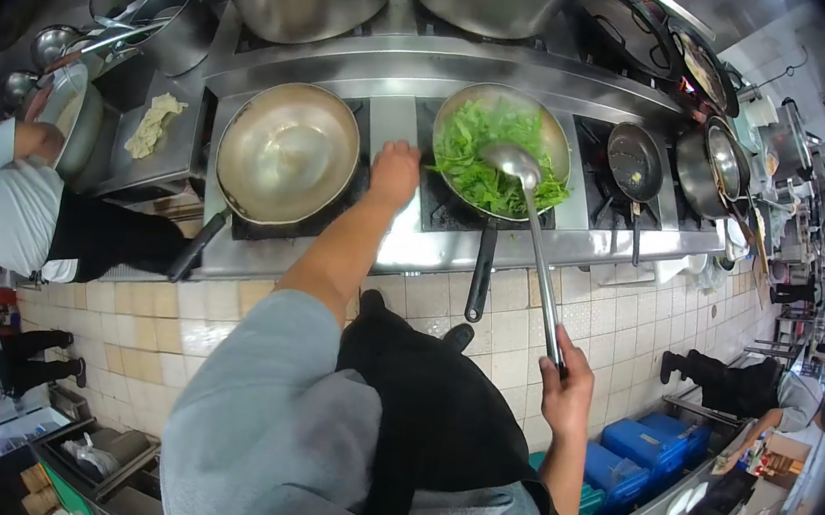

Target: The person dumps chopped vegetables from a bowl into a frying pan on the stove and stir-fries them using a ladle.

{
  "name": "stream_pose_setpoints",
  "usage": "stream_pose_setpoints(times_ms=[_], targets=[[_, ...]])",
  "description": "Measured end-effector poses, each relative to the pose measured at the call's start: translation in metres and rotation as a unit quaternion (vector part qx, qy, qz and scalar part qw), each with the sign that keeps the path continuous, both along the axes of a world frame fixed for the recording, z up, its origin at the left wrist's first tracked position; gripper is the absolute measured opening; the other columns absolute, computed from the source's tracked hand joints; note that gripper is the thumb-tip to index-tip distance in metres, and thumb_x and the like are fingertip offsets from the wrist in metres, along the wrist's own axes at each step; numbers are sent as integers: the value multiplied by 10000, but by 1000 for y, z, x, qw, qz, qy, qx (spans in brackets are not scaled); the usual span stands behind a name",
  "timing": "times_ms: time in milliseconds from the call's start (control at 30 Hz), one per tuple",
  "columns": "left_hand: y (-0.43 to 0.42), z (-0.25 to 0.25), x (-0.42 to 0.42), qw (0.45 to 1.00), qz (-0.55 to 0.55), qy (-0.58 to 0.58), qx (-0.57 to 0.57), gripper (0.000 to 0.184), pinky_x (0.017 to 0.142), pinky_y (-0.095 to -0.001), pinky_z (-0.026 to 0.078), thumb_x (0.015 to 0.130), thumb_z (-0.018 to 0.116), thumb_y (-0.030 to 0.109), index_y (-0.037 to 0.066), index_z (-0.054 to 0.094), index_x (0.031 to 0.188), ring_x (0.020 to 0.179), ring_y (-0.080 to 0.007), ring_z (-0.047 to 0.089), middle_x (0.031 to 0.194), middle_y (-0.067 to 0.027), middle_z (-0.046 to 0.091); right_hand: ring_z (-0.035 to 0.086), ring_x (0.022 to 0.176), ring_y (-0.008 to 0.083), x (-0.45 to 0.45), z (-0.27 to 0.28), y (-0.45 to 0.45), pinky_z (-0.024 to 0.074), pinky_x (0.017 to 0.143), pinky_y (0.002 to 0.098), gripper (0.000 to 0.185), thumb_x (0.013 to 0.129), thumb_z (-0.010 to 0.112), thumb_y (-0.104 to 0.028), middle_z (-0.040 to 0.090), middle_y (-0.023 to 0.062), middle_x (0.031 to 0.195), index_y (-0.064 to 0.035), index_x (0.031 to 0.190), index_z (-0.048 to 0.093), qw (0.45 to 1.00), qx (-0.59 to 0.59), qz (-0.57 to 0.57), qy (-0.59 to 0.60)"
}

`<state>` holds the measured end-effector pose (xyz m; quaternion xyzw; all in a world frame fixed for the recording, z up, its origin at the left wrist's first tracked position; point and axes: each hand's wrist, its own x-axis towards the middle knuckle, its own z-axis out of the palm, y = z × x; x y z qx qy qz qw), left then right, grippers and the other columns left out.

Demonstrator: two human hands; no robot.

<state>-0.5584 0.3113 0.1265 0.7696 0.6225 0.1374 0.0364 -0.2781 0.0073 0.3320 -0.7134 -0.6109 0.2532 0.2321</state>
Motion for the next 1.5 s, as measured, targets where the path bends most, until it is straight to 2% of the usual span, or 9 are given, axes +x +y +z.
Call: stream_pose_setpoints(times_ms=[100,367,533,800,933,1000,1133,1400,1500], targets=[[-22,0,-4,999,22,-28,-13,144,837,-432,523,842,543,108,44,644,924,979,-335,603,1004,-147,639,456,672,123,-10,-19,13,423,622,276,511,849,646,14,515,46,795,-77,1346,564,988,6,-95,122],[-91,8,-22,967,109,-212,-86,137,675,-444,525,767,673,85,79,576,864,728,-317,669,782,-137,660,511,677,151,24,42,-3,438,640,285,496,800,665,54,559,74,786,-42,1283,605,999,4,6,39],[-77,80,-12,948,69,-308,-39,171,658,-383,529,794,709,125,61,590,899,704,-287,669,777,-124,662,529,695,152,33,55,-6,441,651,283,479,785,672,74,561,70,783,-19,1252,622,998,-17,-23,57],[-27,104,46,923,22,-381,47,166,716,-335,538,857,685,125,38,610,976,759,-227,685,837,-126,688,578,745,162,69,-68,60,491,672,321,582,824,685,19,571,92,876,-91,1371,520,995,50,88,12],[-88,58,40,899,116,-421,-14,194,631,-313,513,864,710,179,33,604,934,656,-183,622,775,-75,647,573,625,127,111,-89,78,505,596,270,659,849,706,-38,572,55,883,-103,1441,424,964,-151,32,215],[-131,33,37,805,160,-549,-155,186,593,-274,495,909,676,198,33,600,951,674,-121,601,783,-43,647,593,703,125,131,-101,90,514,643,270,627,885,683,-71,578,39,884,-70,1446,404,901,-216,34,375],[-203,50,61,680,278,-626,-260,208,599,-260,506,963,609,246,50,590,1030,698,-128,606,902,-72,665,622,912,157,173,-141,148,508,809,307,432,925,661,-212,642,108,1011,-26,1302,560,941,-169,148,254],[-273,58,76,641,402,-610,-235,235,625,-279,516,967,601,259,47,587,1068,727,-150,625,967,-87,673,612,1062,377,135,-171,361,499,929,442,323,878,569,-97,616,191,1190,-63,1193,631,968,163,149,-117],[-302,58,70,634,436,-591,-242,249,621,-278,518,963,599,262,50,581,1093,724,-154,627,979,-93,671,605,1073,382,132,-180,391,510,917,440,301,858,557,-70,623,193,1171,-57,1151,627,951,85,194,-226]])
